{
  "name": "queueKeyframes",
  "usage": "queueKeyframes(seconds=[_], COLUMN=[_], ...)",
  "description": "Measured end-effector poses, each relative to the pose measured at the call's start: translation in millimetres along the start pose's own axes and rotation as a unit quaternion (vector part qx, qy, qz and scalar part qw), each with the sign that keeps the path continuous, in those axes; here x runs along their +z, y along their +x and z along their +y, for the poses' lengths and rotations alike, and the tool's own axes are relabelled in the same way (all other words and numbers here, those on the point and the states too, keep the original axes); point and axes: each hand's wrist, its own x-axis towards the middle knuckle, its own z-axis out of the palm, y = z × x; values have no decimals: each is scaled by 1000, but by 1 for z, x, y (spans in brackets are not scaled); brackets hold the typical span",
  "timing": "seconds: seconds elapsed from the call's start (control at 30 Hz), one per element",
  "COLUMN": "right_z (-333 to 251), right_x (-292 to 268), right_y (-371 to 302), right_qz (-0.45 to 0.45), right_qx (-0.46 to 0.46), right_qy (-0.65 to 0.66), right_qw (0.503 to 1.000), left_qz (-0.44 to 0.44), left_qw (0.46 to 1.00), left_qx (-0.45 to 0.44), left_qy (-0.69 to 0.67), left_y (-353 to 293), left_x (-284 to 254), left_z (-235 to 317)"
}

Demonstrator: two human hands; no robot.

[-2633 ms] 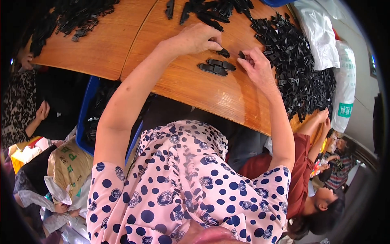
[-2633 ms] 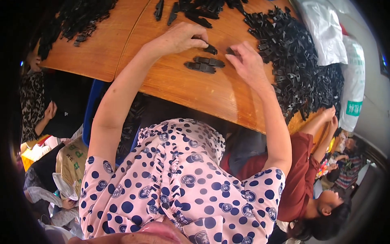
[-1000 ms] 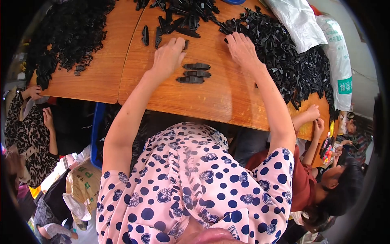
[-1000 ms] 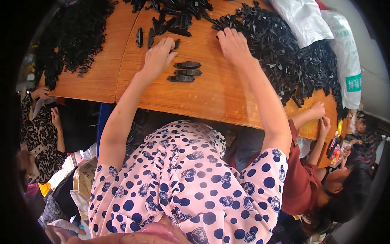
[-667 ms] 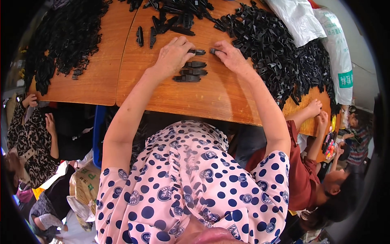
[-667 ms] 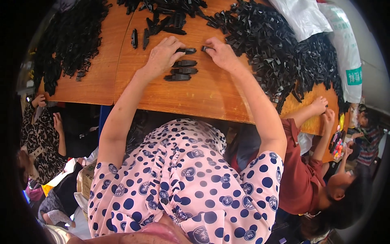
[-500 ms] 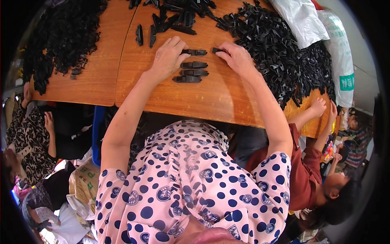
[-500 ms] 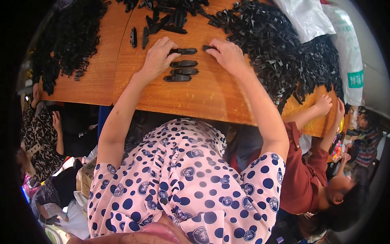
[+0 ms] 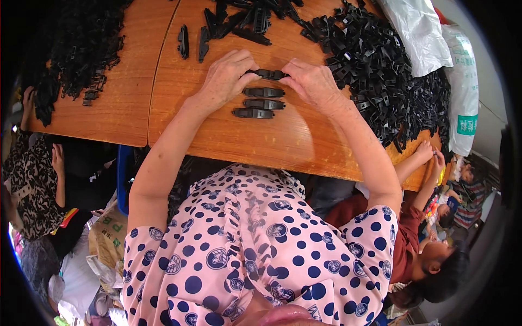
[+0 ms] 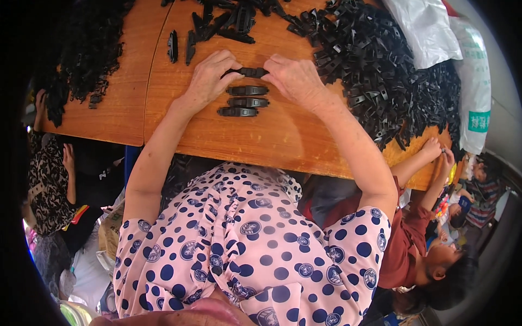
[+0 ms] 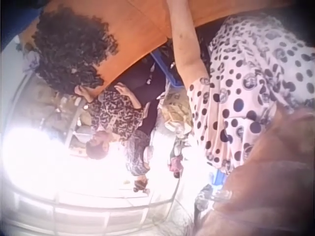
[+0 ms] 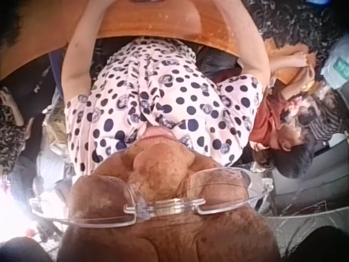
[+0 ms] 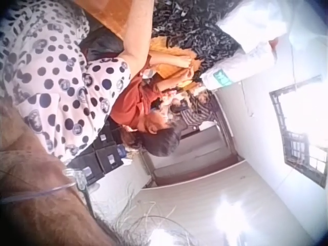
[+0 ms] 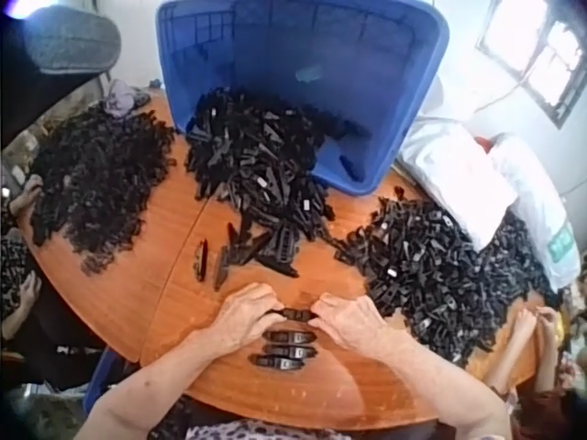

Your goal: The person assembles plastic components by fitting pieces together by hand, arranging the assembled parts on the table, and placing finished items into a blue container.

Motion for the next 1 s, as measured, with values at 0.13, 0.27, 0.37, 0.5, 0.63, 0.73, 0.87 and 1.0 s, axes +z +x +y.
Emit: queueKeyframes(seconds=[0.13, 0.27, 0.37, 0.5, 0.63, 0.73, 0.87, 1.0], right_z=[-9, 5, 25, 59, 65, 53, 42, 27], right_x=[10, 10, -4, 4, 11, 10, 20, 4], right_y=[12, 21, 28, 36, 41, 34, 13, 1], right_qz=[1, -16, 93, 112, 141, 177, 167, -57], right_qx=[6, 21, 62, 63, 15, 21, 127, 254], right_qy=[26, 61, -66, -287, -341, -255, 135, 399], right_qw=[1000, 998, 991, 949, 929, 950, 968, 879], left_qz=[-3, -5, -21, 100, 30, 14, 62, -3], left_qw=[1000, 999, 998, 985, 939, 948, 972, 980], left_qx=[-10, -5, -25, -95, -207, -239, -219, -183], left_qy=[-8, 45, 52, 100, 272, 208, 54, -79], left_y=[2, -2, -17, -25, -10, -16, -43, -28], left_x=[2, 0, -7, -32, -59, -63, -49, -37], left_z=[-1, -3, 13, 8, -20, -20, -11, 14])
